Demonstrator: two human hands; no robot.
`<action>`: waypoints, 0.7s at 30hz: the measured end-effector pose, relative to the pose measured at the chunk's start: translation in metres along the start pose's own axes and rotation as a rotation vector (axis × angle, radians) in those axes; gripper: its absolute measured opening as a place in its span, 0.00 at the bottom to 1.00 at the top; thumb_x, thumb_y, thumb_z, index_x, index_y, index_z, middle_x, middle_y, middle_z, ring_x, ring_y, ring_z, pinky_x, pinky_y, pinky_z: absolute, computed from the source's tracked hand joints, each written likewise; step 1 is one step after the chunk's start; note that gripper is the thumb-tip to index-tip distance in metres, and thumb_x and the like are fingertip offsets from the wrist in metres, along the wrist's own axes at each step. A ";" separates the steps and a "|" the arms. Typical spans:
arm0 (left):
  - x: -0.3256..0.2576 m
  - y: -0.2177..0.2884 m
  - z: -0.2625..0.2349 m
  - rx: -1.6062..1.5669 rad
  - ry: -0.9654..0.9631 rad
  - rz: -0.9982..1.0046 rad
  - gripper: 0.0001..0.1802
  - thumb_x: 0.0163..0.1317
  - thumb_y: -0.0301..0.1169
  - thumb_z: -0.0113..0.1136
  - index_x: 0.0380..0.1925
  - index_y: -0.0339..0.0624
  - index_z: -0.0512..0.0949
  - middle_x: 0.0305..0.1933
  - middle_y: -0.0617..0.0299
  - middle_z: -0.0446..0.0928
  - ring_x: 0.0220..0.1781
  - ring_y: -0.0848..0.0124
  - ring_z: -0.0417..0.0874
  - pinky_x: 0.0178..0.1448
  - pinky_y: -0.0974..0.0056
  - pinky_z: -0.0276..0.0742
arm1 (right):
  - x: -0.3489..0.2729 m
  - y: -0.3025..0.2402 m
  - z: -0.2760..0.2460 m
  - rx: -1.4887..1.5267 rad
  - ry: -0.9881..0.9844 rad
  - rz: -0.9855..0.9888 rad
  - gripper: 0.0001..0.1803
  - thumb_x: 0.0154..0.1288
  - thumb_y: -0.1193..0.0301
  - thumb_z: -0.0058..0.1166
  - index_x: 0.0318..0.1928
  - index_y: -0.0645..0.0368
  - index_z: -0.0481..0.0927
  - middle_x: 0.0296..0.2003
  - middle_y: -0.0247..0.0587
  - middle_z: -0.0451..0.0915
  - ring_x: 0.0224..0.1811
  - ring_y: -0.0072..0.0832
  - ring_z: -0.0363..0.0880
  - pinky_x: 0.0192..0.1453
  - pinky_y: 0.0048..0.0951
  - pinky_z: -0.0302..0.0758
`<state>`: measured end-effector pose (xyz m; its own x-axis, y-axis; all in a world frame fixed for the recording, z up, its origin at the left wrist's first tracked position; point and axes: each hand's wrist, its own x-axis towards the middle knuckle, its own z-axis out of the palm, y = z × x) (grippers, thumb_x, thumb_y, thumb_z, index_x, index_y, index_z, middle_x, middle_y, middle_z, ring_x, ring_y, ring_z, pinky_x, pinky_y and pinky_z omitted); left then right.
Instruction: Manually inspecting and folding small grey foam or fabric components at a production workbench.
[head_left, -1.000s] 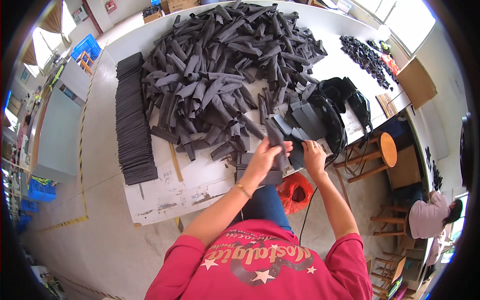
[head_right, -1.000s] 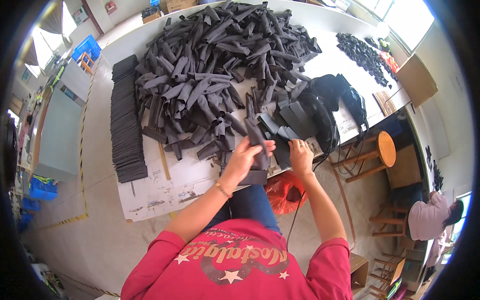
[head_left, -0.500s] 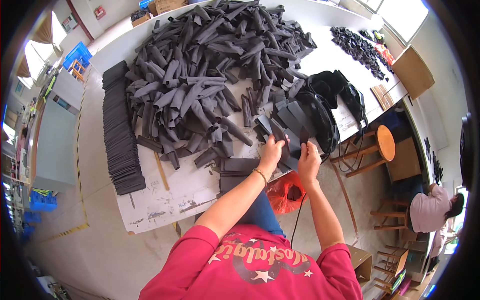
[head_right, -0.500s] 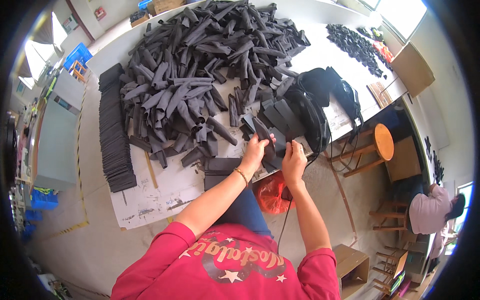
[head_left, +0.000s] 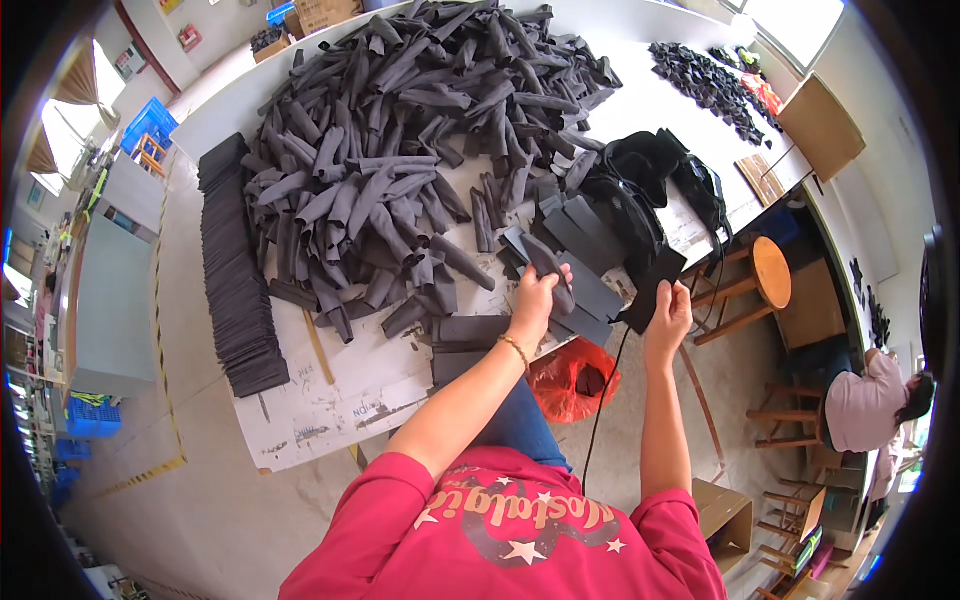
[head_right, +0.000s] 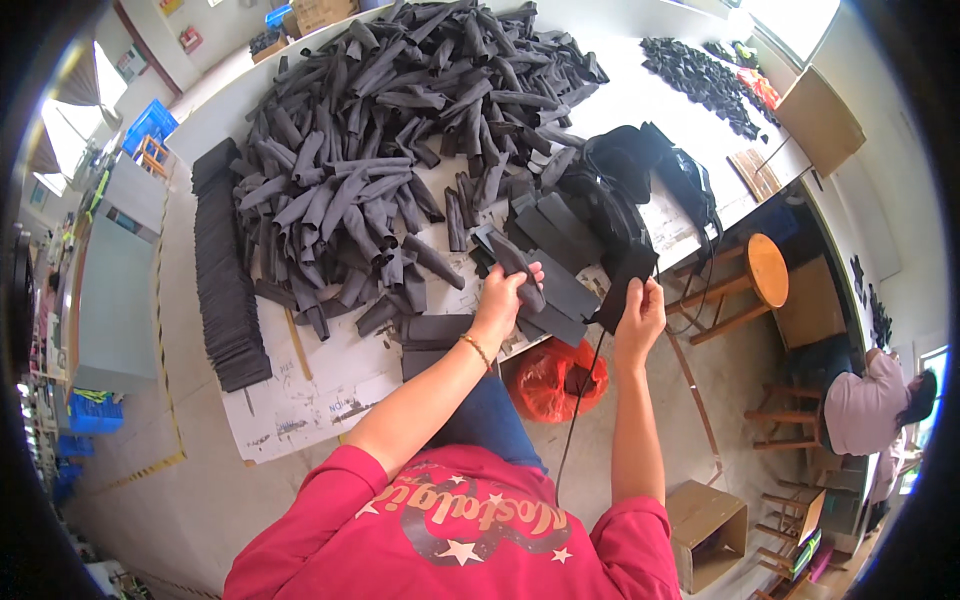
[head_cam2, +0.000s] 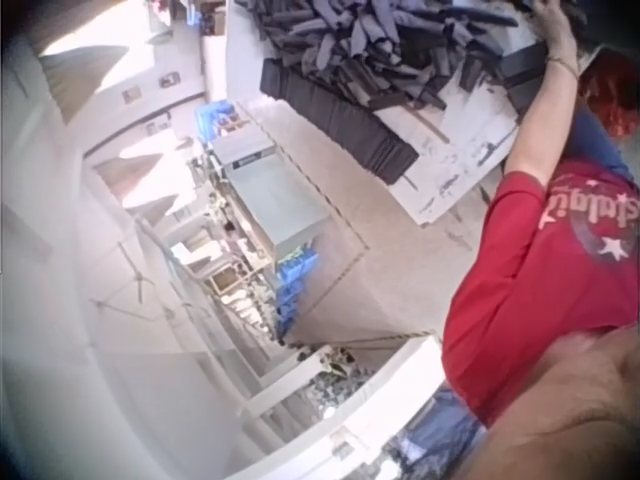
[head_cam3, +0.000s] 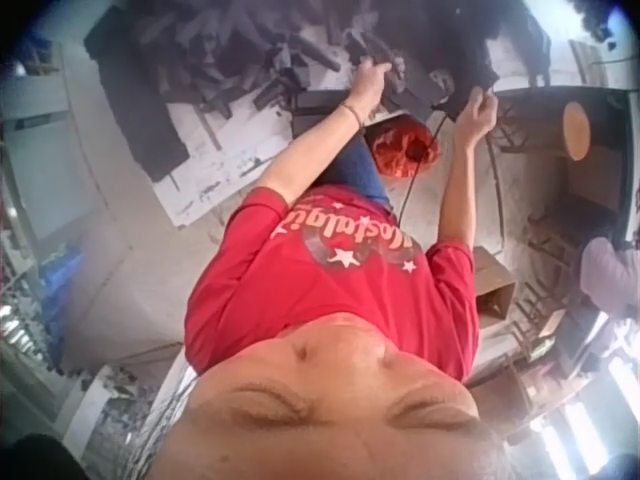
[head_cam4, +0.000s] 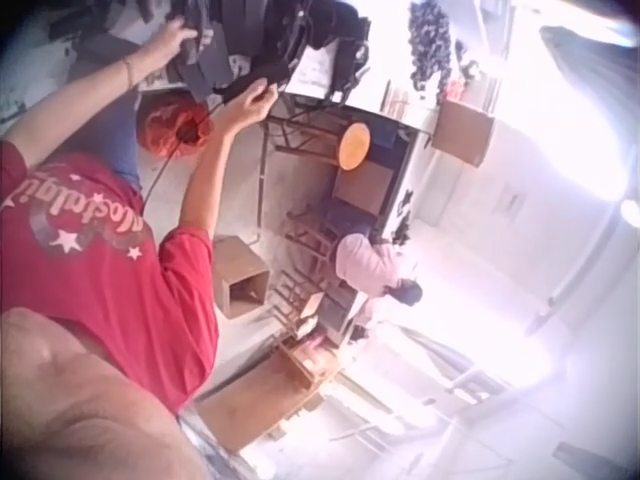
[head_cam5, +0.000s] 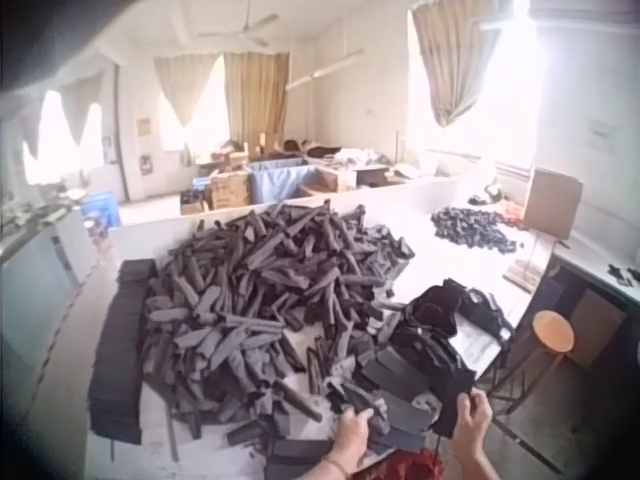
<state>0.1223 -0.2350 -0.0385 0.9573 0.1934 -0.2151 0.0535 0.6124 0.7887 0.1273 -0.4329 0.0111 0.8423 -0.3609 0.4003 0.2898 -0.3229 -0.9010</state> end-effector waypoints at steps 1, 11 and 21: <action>-0.004 0.008 0.005 -0.121 -0.021 -0.056 0.15 0.63 0.20 0.46 0.50 0.34 0.68 0.47 0.51 0.80 0.47 0.61 0.83 0.52 0.57 0.80 | 0.001 0.006 -0.007 0.000 -0.070 -0.022 0.05 0.71 0.74 0.51 0.40 0.64 0.75 0.26 0.23 0.70 0.26 0.11 0.65 0.28 0.17 0.65; -0.059 0.113 -0.036 -0.396 -0.031 -0.055 0.09 0.71 0.32 0.51 0.47 0.41 0.71 0.52 0.49 0.79 0.51 0.49 0.82 0.53 0.48 0.82 | -0.079 -0.104 0.018 -0.046 -0.778 0.010 0.06 0.68 0.75 0.53 0.41 0.63 0.72 0.21 0.38 0.72 0.24 0.23 0.70 0.30 0.27 0.69; -0.148 0.136 -0.062 -0.021 0.003 0.110 0.14 0.62 0.25 0.64 0.48 0.38 0.77 0.45 0.64 0.80 0.44 0.78 0.80 0.47 0.71 0.78 | -0.096 -0.132 0.075 -0.345 -0.914 -0.673 0.19 0.50 0.79 0.59 0.45 0.59 0.71 0.43 0.52 0.71 0.46 0.50 0.71 0.50 0.43 0.69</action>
<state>-0.0296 -0.1329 0.0650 0.9561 0.2626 -0.1301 -0.0573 0.6030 0.7957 0.0423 -0.2894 0.0793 0.6198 0.6856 0.3818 0.7789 -0.4780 -0.4059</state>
